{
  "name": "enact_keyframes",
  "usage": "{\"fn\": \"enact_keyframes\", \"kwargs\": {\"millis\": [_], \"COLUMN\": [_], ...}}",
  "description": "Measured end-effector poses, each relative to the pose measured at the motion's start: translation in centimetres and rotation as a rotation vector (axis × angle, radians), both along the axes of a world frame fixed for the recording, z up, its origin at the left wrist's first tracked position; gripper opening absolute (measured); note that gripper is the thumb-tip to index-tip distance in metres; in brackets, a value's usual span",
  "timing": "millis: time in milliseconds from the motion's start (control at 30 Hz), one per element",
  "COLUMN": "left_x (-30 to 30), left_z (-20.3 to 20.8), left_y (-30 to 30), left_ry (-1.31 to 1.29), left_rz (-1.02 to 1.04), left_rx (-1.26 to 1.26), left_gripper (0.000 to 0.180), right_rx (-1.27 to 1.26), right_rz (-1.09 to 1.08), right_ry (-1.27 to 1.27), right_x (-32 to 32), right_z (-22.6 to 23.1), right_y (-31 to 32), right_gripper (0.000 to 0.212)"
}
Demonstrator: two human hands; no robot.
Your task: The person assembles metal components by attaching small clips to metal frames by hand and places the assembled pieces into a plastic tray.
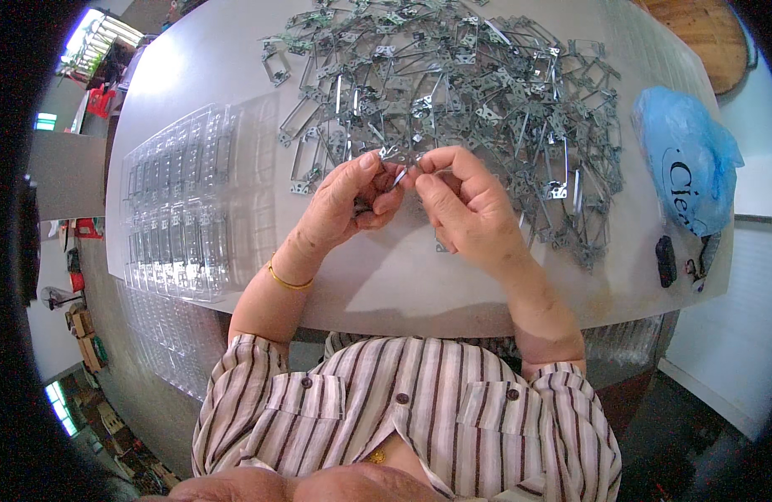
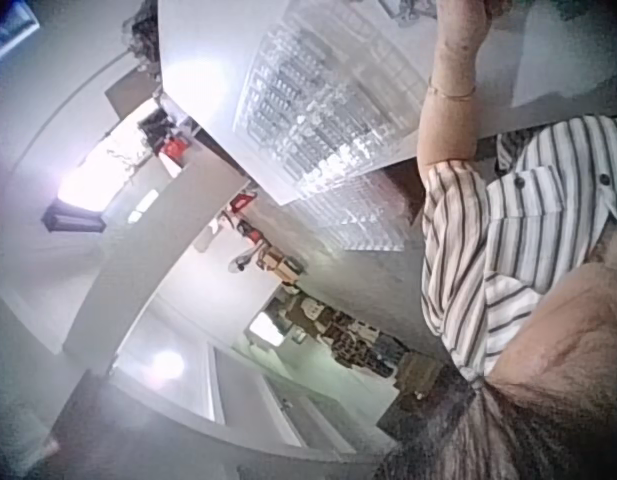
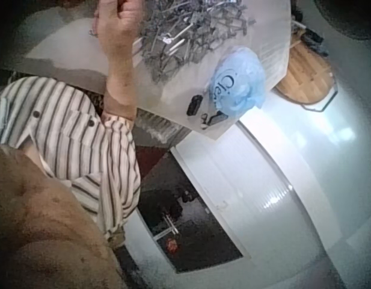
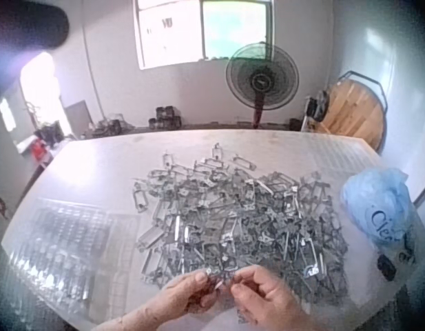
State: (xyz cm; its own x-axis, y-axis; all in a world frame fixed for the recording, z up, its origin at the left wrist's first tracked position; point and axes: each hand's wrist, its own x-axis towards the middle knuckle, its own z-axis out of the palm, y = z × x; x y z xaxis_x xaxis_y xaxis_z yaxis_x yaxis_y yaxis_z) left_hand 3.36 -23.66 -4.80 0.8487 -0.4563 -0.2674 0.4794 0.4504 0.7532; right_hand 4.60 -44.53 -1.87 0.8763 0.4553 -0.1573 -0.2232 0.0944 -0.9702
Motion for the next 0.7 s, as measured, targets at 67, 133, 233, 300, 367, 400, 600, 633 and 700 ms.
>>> {"fn": "enact_keyframes", "kwargs": {"millis": [67,133,233,300,367,400,600,633,700], "left_x": [0.17,0.31,0.34,0.28,0.16,0.13,-0.01,-0.08,-0.17], "left_z": [-0.19,-0.21,-0.13,-0.13,-0.12,-0.05,0.24,0.18,0.11], "left_y": [-0.12,-0.13,-0.18,-0.19,-0.15,-0.12,-0.4,-0.44,-0.4], "left_ry": [-0.038,-0.045,-0.075,-0.099,-0.139,-0.139,-0.211,-0.228,-0.245], "left_rz": [0.015,0.006,-0.003,0.0,-0.004,-0.003,0.0,-0.004,-0.008], "left_rx": [0.03,0.041,0.061,0.075,0.184,0.186,0.231,0.225,0.219], "left_gripper": [0.054,0.052,0.049,0.046,0.042,0.042,0.036,0.035,0.033], "right_rx": [-0.02,-0.034,-0.045,-0.035,-0.024,-0.039,-0.074,-0.09,-0.107], "right_rz": [0.013,0.047,0.03,0.029,0.029,0.031,0.008,0.004,0.005], "right_ry": [-0.015,-0.009,0.021,0.018,0.013,0.005,0.015,0.011,0.013], "right_x": [-0.2,-0.26,-0.2,-0.15,-0.18,-0.19,-0.23,-0.24,-0.3], "right_z": [0.05,0.37,0.42,0.36,0.41,0.46,0.62,0.65,0.83], "right_y": [-0.01,-0.08,0.02,-0.04,-0.02,0.01,-0.04,-0.01,0.03], "right_gripper": [0.013,0.014,0.014,0.013,0.013,0.013,0.013,0.013,0.013]}}
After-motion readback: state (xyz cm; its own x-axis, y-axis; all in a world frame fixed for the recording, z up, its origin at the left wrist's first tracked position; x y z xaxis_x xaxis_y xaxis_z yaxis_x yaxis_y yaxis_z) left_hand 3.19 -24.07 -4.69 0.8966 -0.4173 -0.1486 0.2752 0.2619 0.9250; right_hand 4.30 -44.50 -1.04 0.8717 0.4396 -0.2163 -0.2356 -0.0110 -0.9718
